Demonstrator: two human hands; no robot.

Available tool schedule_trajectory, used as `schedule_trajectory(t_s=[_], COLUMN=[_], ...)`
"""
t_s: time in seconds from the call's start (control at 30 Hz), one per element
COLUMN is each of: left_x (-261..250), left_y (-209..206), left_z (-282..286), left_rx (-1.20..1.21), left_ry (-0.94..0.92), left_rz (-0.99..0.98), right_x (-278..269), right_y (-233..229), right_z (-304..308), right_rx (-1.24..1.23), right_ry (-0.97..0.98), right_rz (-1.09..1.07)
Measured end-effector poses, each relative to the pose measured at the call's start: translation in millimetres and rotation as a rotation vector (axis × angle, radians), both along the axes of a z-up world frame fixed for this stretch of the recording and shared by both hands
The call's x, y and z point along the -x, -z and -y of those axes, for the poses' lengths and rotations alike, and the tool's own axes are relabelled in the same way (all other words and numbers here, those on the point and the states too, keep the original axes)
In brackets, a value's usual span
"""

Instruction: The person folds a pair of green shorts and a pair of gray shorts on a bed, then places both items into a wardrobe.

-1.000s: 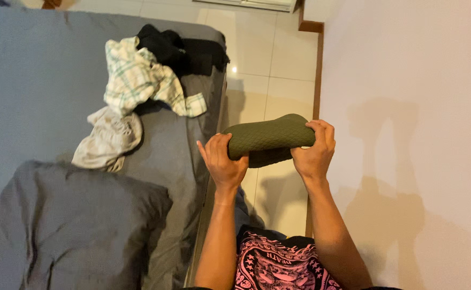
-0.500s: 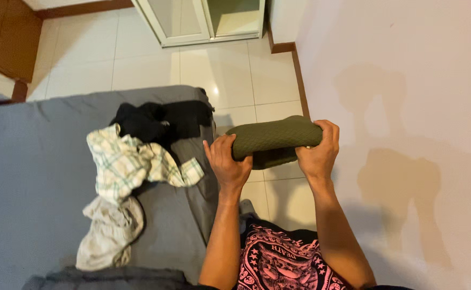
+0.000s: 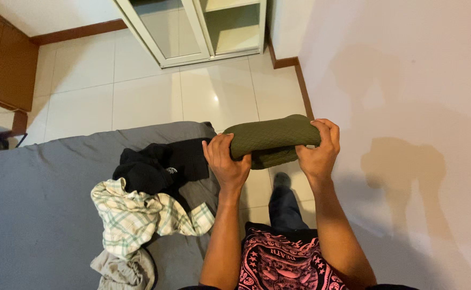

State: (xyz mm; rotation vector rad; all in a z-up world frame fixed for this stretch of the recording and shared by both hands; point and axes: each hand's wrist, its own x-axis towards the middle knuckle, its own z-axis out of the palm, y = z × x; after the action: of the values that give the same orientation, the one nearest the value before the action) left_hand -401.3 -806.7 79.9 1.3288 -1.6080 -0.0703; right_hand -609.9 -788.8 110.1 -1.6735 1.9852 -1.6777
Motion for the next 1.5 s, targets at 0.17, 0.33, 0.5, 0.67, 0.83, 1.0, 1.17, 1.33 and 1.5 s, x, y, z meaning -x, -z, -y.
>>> schedule_trajectory(t_s=[0.17, 0.33, 0.5, 0.67, 0.83, 1.0, 1.17, 1.33, 1.5], left_x=[12, 28, 50, 66, 76, 87, 99, 97, 84], left_y=[-1, -6, -9, -14, -18, -14, -10, -19, -36], left_z=[53, 108, 166, 213, 264, 324, 392, 460, 525], left_rx=[0.022, 0.023, 0.042, 0.063, 0.073, 0.103, 0.218, 0.294, 0.27], left_ry=[-0.077, -0.127, -0.201, -0.215, -0.193, -0.153, -0.076, -0.04, -0.011], left_rz=[-0.001, -0.015, -0.024, -0.054, -0.081, -0.117, -0.299, -0.399, -0.551], right_x=[11, 27, 45, 65, 75, 88, 87, 82, 71], right_y=[0, -11, -17, -14, -12, -7, -4, -9, -15], right_z=[63, 132, 201, 256, 309, 362, 416, 474, 541], right_rx=[0.029, 0.056, 0.055, 0.115, 0.184, 0.205, 0.224, 0.293, 0.367], right_ry=[-0.065, -0.169, -0.236, -0.212, -0.229, -0.173, -0.164, -0.174, -0.203], right_rz=[0.004, 0.03, 0.075, -0.027, 0.024, 0.012, 0.116, 0.177, 0.379])
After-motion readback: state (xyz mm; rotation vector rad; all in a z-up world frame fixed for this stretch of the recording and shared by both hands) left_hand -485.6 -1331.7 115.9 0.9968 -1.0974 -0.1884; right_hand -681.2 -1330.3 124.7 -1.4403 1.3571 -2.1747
